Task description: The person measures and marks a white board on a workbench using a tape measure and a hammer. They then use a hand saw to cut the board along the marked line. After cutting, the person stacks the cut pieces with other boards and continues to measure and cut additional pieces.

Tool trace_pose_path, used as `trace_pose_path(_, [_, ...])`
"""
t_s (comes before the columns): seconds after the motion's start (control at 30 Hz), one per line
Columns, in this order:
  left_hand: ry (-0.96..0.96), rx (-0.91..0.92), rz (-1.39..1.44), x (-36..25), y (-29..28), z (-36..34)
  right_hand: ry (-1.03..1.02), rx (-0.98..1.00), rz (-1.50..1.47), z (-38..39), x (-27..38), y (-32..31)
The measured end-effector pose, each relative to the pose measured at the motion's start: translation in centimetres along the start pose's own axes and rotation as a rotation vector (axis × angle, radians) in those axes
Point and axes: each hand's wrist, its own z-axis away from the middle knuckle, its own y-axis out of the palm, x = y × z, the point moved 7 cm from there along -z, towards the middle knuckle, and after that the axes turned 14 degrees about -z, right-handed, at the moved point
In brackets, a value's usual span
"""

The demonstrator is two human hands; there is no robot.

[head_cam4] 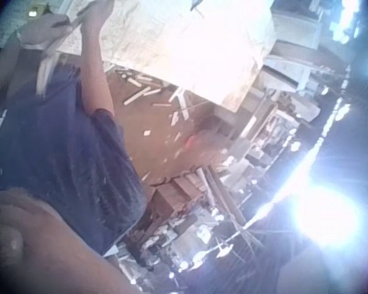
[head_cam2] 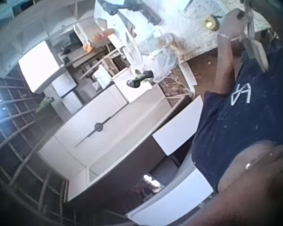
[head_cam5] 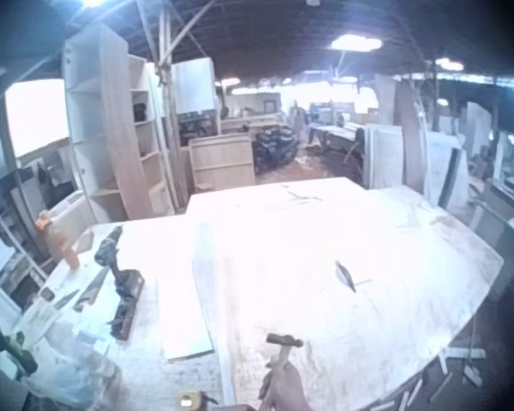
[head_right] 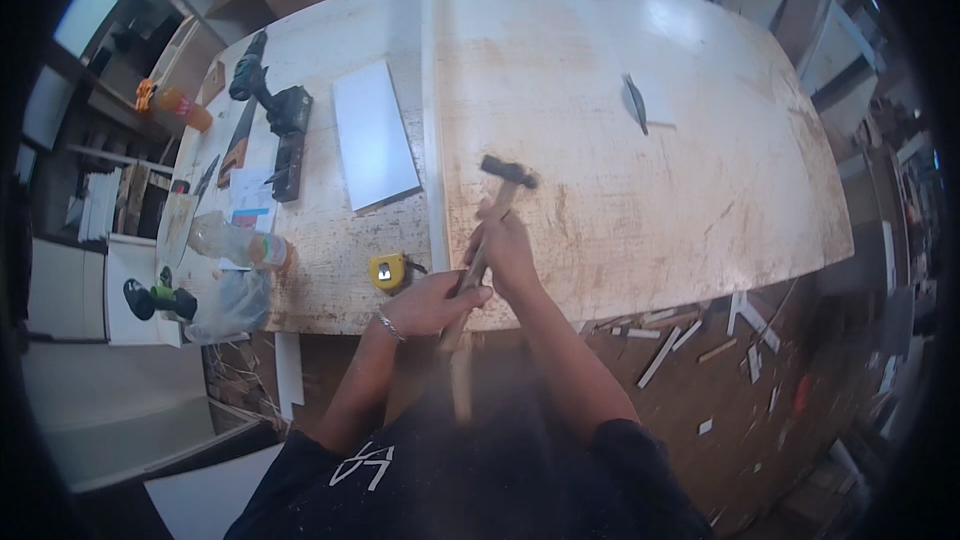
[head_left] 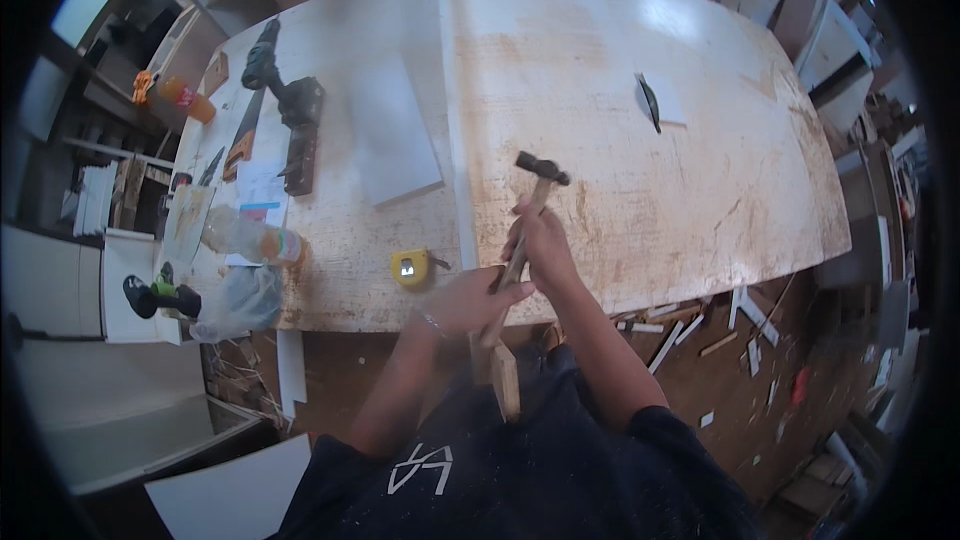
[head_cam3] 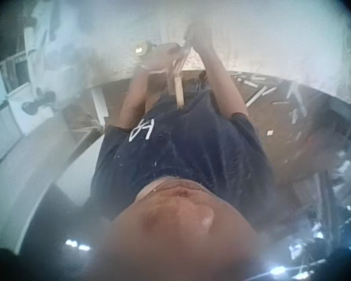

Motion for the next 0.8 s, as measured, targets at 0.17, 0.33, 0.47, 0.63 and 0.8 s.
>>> trace_pose_path(0.17, [-0.004,-0.716,-0.086,7.0,-4.2,-4.2,0.19,-0.22,-0.084,-2.3,-4.3,-5.0])
trace_pose_path(0.33, [-0.257,-0.639,0.27,11.2,-3.0,-12.4,0.353,-0.239,-0.186,-2.1,-8.2,-3.3])
trace_pose_path(0.47, [-0.216,-0.631,0.304,10.4,-2.9,-12.6,0.388,-0.172,-0.161,-3.6,-9.3,-0.9])
trace_pose_path(0.63, [-0.277,-0.743,0.108,11.4,-3.7,-12.2,0.49,-0.029,-0.038,-7.5,-9.9,-1.8])
trace_pose_path(0.8, [-0.339,-0.718,0.138,11.1,-3.9,-11.3,0.228,0.008,-0.119,-15.9,-1.7,4.0])
